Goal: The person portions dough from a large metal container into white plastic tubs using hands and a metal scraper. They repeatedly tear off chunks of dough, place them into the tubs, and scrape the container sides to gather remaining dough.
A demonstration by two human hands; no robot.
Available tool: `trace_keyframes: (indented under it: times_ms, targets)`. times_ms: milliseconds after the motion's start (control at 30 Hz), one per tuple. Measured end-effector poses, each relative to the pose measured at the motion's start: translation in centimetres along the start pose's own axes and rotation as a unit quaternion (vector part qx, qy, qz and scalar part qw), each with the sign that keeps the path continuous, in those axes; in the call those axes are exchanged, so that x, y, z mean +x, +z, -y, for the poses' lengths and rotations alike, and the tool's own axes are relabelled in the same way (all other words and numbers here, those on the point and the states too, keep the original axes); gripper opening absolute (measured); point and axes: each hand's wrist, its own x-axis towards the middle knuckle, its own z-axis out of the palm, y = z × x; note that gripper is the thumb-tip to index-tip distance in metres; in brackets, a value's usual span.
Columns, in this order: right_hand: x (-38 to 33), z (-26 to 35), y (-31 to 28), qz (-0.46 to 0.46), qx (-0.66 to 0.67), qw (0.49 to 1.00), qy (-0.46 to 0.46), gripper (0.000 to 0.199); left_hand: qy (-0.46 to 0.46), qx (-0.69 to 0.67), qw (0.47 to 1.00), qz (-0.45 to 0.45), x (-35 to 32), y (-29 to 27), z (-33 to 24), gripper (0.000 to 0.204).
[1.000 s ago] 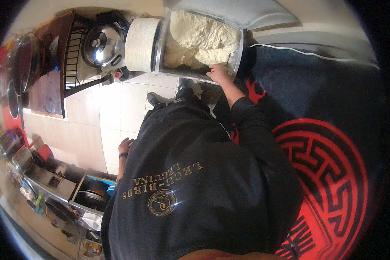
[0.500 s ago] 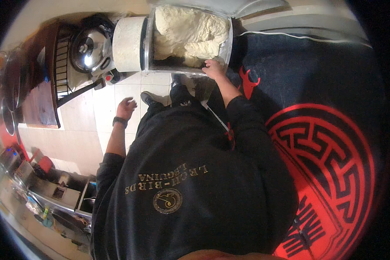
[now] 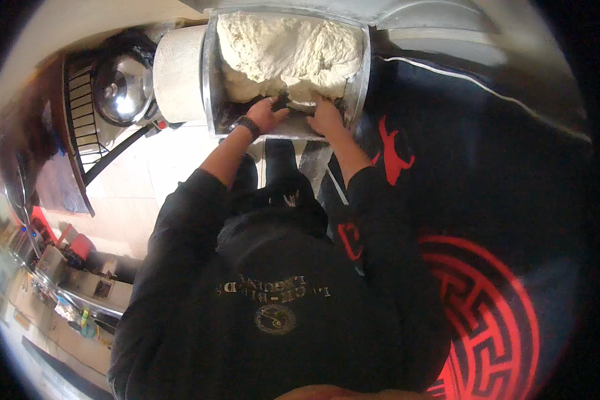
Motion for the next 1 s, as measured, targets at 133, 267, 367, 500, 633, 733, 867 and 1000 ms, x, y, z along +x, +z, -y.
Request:
trace_keyframes:
  times_ms: [133,267,367,500,633,733,867,1000]
  targets:
    - [0.9,-0.5,1.1,0.010,-0.035,0.998,0.042,0.082,-0.088,-0.061,0.994,-0.007,5.7,3.7,-0.1,0.064]
    - [0.7,0.4,0.0,-0.040,0.045,0.997,0.045,0.080,-0.157,-0.339,0.926,-0.058,6.3,3.3,-7.0,0.066]
    - [2.4,0.1,1.0,-0.010,0.012,0.991,0.133,0.051,-0.194,-0.513,0.826,-0.126,10.2,7.3,-2.5,0.064]
    - [3.6,1.0,0.1,-0.038,0.000,0.987,0.155,0.027,-0.221,-0.381,0.889,-0.124,10.3,5.6,-2.7,0.055]
    - [3.5,2.0,-0.2,-0.114,-0.057,0.987,0.098,0.023,-0.166,-0.142,0.967,-0.131,10.9,6.2,-0.9,0.050]
    - [3.3,2.1,0.6,-0.072,-0.100,0.992,0.022,0.023,-0.086,0.050,0.988,-0.122,11.5,8.3,3.0,0.051]
    - [1.7,0.4,1.4,0.015,-0.051,0.997,0.051,0.041,-0.011,0.119,0.989,-0.085,6.0,5.5,-2.7,0.038]
    - [-0.6,4.3,-1.7,0.021,0.041,0.999,-0.013,0.048,0.076,0.215,0.973,-0.040,4.5,1.6,-1.9,0.035]
